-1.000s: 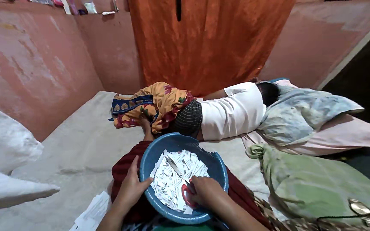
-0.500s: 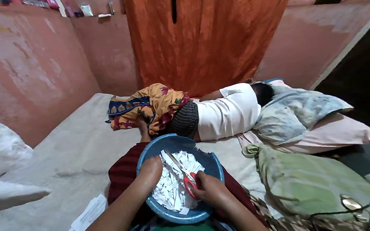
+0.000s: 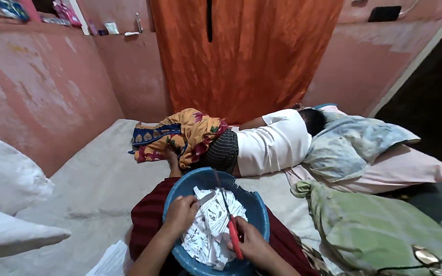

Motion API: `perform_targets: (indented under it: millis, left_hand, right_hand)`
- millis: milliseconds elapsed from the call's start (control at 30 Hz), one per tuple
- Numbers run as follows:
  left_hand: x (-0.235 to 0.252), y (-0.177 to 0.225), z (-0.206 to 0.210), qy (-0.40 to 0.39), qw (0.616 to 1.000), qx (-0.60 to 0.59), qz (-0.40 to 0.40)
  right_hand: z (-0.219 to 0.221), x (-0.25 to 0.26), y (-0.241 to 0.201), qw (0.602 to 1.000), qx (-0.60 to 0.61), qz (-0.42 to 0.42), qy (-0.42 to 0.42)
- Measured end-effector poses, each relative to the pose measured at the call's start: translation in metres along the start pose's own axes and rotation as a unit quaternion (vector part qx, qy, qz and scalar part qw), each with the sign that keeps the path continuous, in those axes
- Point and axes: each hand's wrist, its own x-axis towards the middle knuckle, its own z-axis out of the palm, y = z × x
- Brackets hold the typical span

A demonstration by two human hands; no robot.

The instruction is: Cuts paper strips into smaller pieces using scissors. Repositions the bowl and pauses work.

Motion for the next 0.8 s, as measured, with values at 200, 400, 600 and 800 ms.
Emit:
perform_targets:
  millis: [200,400,600,800]
  left_hand:
    - [-0.003,-0.007,0.002,0.102,0.942,-0.317,0.049]
    - [0.0,-0.012,0.004,0.074,0.955,-0.282,0.06]
    - [0.004,-0.011,-0.007,-0.086,0.974,-0.193,0.076]
    - [0.004,-0.016,-0.008,-0.162,0.916,-0.358,0.081]
  right_hand:
    - [-0.002,-0.003,0.009,0.999,0.011,0.002,-0.036]
    - [-0.004,-0.005,0.007,0.999,0.007,-0.001,-0.041]
    - [-0.007,-0.002,0.011,0.998,-0.008,0.001,-0.065]
    - [-0.005,-0.004,0.017,0.998,0.048,-0.023,-0.027]
